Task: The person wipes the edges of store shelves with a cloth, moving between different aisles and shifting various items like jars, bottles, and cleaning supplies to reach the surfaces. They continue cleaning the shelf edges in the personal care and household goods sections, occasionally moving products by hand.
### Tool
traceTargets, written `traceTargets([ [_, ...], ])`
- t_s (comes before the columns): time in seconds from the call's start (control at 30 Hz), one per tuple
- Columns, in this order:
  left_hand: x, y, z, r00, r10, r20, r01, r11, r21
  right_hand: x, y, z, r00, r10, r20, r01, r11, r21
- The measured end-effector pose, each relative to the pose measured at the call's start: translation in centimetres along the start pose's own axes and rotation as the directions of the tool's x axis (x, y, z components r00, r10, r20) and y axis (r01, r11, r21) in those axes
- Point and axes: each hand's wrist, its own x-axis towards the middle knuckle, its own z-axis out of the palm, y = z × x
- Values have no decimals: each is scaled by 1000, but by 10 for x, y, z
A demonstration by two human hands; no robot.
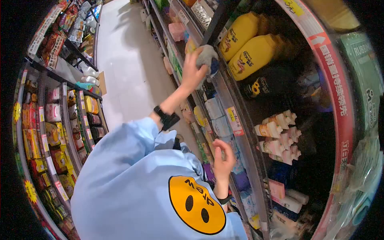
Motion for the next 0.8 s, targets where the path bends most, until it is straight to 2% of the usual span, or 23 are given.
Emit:
traceTargets([
  [0.03, 1, -7, 12, 1000, -21, -15, 20, 999, -50, -5, 4, 1, 1000, 3, 0, -3, 1000, -5],
  [0.07, 0, -2, 17, 1000, -23, -17, 22, 998, -53, -11, 10, 2, 996, 86, 14, -86, 996, 11],
  [0.1, -4, 3, 21, 997, -51, -58, 50, 998, -29, -14, 13, 3, 985, 168, 31, -169, 985, 25],
  [0.13, -10, 10, 25, 992, -80, -99, 80, 997, -4, -18, 13, 2, 985, 172, 10, -172, 985, 17],
  [0.23, -59, 43, 30, 999, -19, -35, 16, 996, -88, -22, 20, -1, 967, 252, 36, -254, 962, 95],
  [0.27, -77, 56, 30, 999, -29, 34, 32, 994, -104, -22, 28, -3, 961, 275, 38, -277, 956, 91],
  [0.33, -113, 78, 29, 985, 20, 169, 3, 990, -138, -18, 36, -5, 959, 280, 50, -284, 955, 88],
  [0.4, -113, 72, 30, 983, 14, 183, 13, 989, -147, -15, 36, -9, 955, 293, 48, -296, 951, 86],
  [0.43, -112, 69, 31, 979, 14, 205, 21, 986, -165, -11, 32, -11, 972, 232, 38, -234, 972, 35],
  [0.47, -103, 65, 28, 983, 60, 172, -33, 988, -151, -8, 30, -13, 986, 167, 28, -167, 986, -19],
  [0.53, -84, 48, 24, 981, 185, 51, -186, 983, 8, -4, 29, -16, 988, 157, 6, -157, 988, -4],
  [0.57, -72, 45, 21, 992, 119, -49, -115, 991, 72, -4, 29, -17, 989, 151, -8, -151, 988, 15],
  [0.6, -59, 34, 19, 989, 22, -144, -23, 1000, -5, -3, 31, -18, 989, 150, -10, -150, 989, 17],
  [0.63, -45, 26, 17, 964, -9, -265, 6, 1000, -13, -4, 35, -18, 987, 157, -19, -157, 988, 10],
  [0.67, -29, 17, 13, 955, -8, -296, 17, 999, 30, -4, 37, -18, 986, 165, -30, -165, 986, 5],
  [0.7, -15, 13, 7, 957, -4, -288, 14, 999, 33, -6, 37, -17, 985, 168, -34, -168, 986, 12],
  [0.77, 9, 11, 1, 992, -22, -125, 33, 996, 87, -11, 38, -17, 977, 207, -50, -207, 978, -2],
  [0.8, 14, 2, 6, 993, -18, -119, 28, 996, 88, -14, 41, -16, 977, 208, -55, -208, 978, 3],
])
